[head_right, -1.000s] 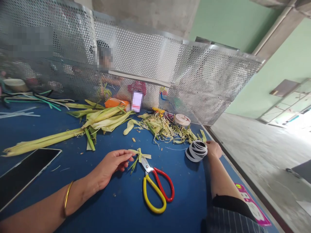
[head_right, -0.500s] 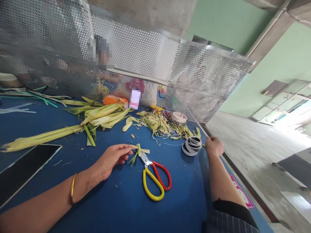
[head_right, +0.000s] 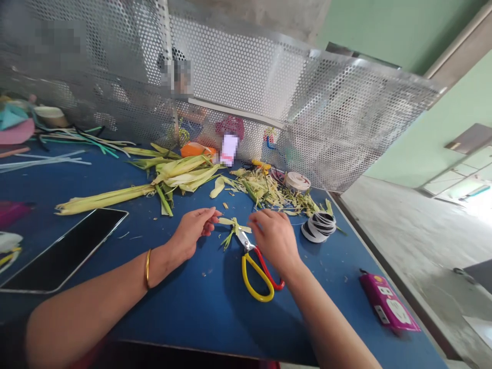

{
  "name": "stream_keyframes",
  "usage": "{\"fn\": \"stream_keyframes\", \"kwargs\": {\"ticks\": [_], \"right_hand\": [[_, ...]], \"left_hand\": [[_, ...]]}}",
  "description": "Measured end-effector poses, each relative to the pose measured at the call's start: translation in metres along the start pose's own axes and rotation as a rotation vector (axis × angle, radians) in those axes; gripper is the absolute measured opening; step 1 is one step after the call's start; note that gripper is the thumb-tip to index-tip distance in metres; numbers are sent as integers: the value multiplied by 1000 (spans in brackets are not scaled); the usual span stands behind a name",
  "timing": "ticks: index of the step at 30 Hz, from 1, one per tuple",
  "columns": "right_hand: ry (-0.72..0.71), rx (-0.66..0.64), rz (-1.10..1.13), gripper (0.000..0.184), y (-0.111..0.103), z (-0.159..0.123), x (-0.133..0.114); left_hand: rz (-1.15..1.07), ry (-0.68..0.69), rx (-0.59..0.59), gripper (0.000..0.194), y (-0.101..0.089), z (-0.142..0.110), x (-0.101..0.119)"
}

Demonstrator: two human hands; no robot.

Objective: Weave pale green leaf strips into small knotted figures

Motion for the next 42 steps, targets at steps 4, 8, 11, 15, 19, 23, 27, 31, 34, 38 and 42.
{"fn": "stream_keyframes", "kwargs": {"ticks": [4, 8, 11, 15, 19, 23, 27, 31, 34, 38, 42], "right_hand": [[85, -186, -59, 8, 46, 5, -9], [62, -193, -96, 17, 64, -1, -13], [15, -181, -122, 19, 68, -7, -14], [-24, -125, -124, 21, 65, -11, -15], [-38, -86, -186, 13, 64, -11, -18], [-60, -58, -192, 13, 65, -11, -21], [-97, -39, -163, 16, 66, -11, -24], [-121, -41, -141, 12, 68, -13, -26], [-132, -37, -140, 11, 68, -16, -26], [-173, -11, -161, 19, 65, -18, -28], [-230, 42, -210, 21, 60, -20, -33]], "left_hand": [[2, -12, 8, 27, 1, -1, -1], [9, -46, -20, 25, 6, -5, -4], [40, -51, -52, 22, 9, -7, -7], [178, -1, -41, 16, 6, -3, -7], [296, -9, -71, 27, 5, 2, -13], [359, -9, -181, 26, 12, 1, -15], [446, 54, -260, 19, 17, -1, -10], [476, 103, -280, 20, 17, 1, -11], [555, 214, -256, 19, 14, 7, -7], [688, 362, -122, 15, 2, 21, 12], [740, 365, 0, 18, -8, 37, 33]]}}
Point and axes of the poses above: each hand's wrist, its own z-axis towards the middle knuckle, its own y-axis out of the palm, x = y × z, the point moved 8 cm from there along z, towards the middle knuckle, and after that the axes turned 9 degrees about y, right-handed, at the moved point
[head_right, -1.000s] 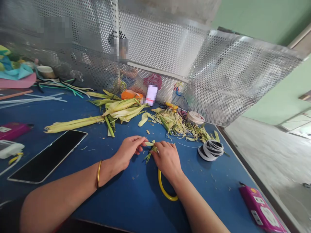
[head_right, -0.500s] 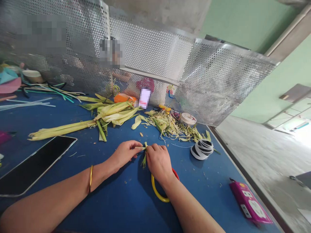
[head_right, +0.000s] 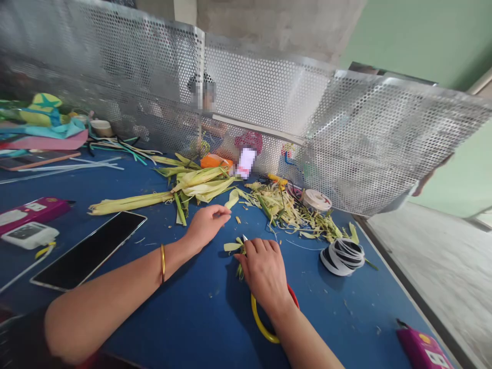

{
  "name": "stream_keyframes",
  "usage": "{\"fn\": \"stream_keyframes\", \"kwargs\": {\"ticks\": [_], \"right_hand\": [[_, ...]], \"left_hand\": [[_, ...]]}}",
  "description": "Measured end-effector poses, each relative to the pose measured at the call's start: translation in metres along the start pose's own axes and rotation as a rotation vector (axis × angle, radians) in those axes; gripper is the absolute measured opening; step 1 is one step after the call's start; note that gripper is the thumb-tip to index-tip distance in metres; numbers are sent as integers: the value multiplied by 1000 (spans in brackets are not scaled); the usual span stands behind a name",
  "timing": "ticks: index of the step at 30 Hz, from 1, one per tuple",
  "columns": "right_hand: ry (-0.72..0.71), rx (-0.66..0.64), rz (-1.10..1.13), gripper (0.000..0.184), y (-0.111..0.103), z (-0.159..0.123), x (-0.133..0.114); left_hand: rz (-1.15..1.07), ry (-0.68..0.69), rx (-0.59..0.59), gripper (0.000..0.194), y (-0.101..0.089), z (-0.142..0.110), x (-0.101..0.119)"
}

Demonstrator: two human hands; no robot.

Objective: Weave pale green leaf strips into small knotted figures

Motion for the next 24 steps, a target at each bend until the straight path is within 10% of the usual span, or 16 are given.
{"fn": "stream_keyframes", "kwargs": {"ticks": [12, 24], "right_hand": [[-25, 4, -61, 23, -11, 3, -4], [-11, 6, -56, 26, -11, 5, -2]], "left_hand": [[670, 74, -99, 28, 21, 62, -11], [789, 210, -182, 32, 23, 37, 5]]}}
Point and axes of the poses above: each hand's wrist, its own z-axis towards the middle knuckle, its own y-axis out of the palm, x = y × z, the point moved 8 cm from there along z, towards the middle knuckle, and after that the axes turned 9 degrees about y, right-handed, at the moved point
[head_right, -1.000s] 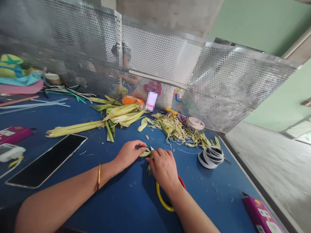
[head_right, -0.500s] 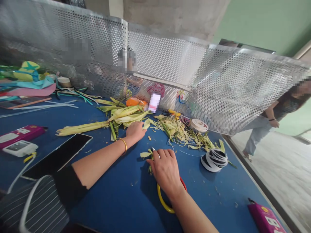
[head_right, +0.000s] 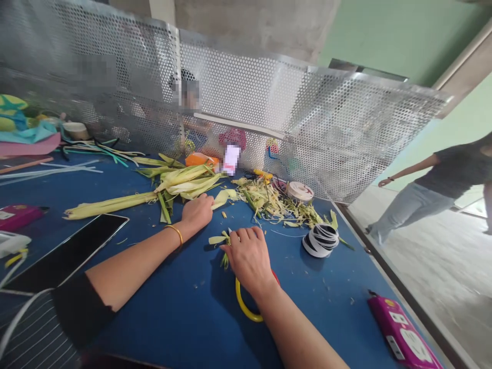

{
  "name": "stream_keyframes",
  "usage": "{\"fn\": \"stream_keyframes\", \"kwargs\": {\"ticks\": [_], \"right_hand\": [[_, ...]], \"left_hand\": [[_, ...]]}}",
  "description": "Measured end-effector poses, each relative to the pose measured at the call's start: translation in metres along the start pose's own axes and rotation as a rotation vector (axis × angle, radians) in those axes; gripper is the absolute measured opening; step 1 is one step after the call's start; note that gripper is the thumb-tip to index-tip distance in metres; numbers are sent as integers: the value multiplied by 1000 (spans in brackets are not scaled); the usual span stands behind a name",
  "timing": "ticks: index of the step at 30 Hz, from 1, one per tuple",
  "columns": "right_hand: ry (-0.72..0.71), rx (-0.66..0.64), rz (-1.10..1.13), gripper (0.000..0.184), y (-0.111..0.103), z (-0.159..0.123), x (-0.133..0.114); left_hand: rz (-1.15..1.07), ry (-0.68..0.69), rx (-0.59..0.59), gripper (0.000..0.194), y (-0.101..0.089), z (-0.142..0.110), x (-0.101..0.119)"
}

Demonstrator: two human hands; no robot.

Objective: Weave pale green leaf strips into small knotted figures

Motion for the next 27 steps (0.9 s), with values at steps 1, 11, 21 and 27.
{"fn": "stream_keyframes", "kwargs": {"ticks": [1, 11, 21, 27], "right_hand": [[-3, 8, -2, 26, 0, 0, -1], [738, 232, -322, 52, -68, -14, 131], [-96, 152, -19, 38, -26, -11, 28], [-250, 68, 100, 32, -9, -19, -11]], "left_hand": [[2, 17, -22, 29, -1, -4, 1], [-63, 6, -63, 35, -33, -52, -4], [-130, -279, 203, 27, -108, -62, -89], [4, -363, 161, 25, -123, -56, -120]]}}
Point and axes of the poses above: each hand's wrist, its own z-axis towards the middle knuckle, its own y-axis out of the palm, x = y × z, the point moved 8 cm from there along z, towards the middle knuckle, and after that the axes turned 9 degrees about y, right-handed, at the moved point
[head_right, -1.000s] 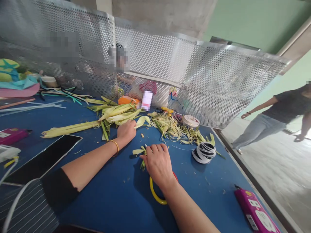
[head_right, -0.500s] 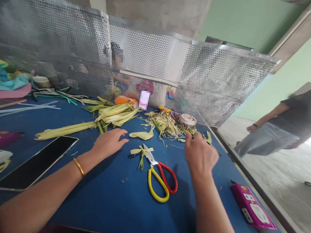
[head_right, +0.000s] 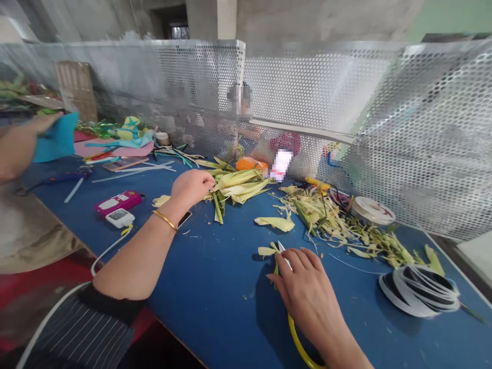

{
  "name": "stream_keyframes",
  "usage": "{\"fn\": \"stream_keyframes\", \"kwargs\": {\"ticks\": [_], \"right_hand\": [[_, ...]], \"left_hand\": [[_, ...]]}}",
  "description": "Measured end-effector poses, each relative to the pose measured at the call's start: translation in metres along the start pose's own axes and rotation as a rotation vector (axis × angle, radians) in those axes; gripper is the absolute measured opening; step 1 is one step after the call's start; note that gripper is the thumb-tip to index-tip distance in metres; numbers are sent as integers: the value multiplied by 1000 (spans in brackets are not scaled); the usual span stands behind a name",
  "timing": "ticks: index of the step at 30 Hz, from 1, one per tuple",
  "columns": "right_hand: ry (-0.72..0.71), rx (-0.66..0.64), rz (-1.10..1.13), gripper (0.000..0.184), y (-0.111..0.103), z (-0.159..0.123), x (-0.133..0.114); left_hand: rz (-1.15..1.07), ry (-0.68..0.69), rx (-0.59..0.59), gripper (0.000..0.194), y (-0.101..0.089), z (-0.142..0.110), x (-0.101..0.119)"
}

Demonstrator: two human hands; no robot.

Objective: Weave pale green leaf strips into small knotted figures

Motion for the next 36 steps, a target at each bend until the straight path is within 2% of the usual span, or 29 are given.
{"fn": "stream_keyframes", "kwargs": {"ticks": [4, 7, 11, 18, 21, 23, 27, 29, 32, 34, 36], "right_hand": [[1, -10, -15, 29, 2, -2, 4], [-2, -24, -40, 28, 4, -2, 6], [3, -43, -41, 28, 6, -1, 6], [34, -93, -34, 24, 8, 0, 7], [41, -100, -36, 22, 7, 1, 7], [45, -108, -41, 21, 8, 1, 8], [44, -107, -43, 19, 7, 2, 7], [44, -100, -43, 19, 7, 2, 6], [50, -97, -42, 18, 6, 3, 7], [57, -99, -44, 17, 5, 3, 7], [65, -108, -49, 17, 5, 4, 8]], "left_hand": [[117, -39, -238, 21, 44, -7, -8], [112, -58, -280, 30, 68, -12, -13], [95, -23, -307, 35, 85, -14, -7], [15, 1, -364, 28, 90, -17, 2], [13, 17, -332, 29, 90, -16, 4], [43, 27, -256, 29, 84, -13, 5], [87, 77, 28, 31, 58, -1, 16], [111, 126, 124, 30, 50, 8, 25], [134, 184, 80, 28, 59, 25, 35], [133, 131, -10, 29, 72, 34, 32], [125, 107, -33, 32, 81, 41, 30]]}}
Point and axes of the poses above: each hand's wrist, its own z-axis towards the middle knuckle, its own y-axis out of the palm, x = y × z, the point moved 8 cm from there along z, towards the middle knuckle, and after that the axes turned 9 degrees about y, right-handed, at the moved point
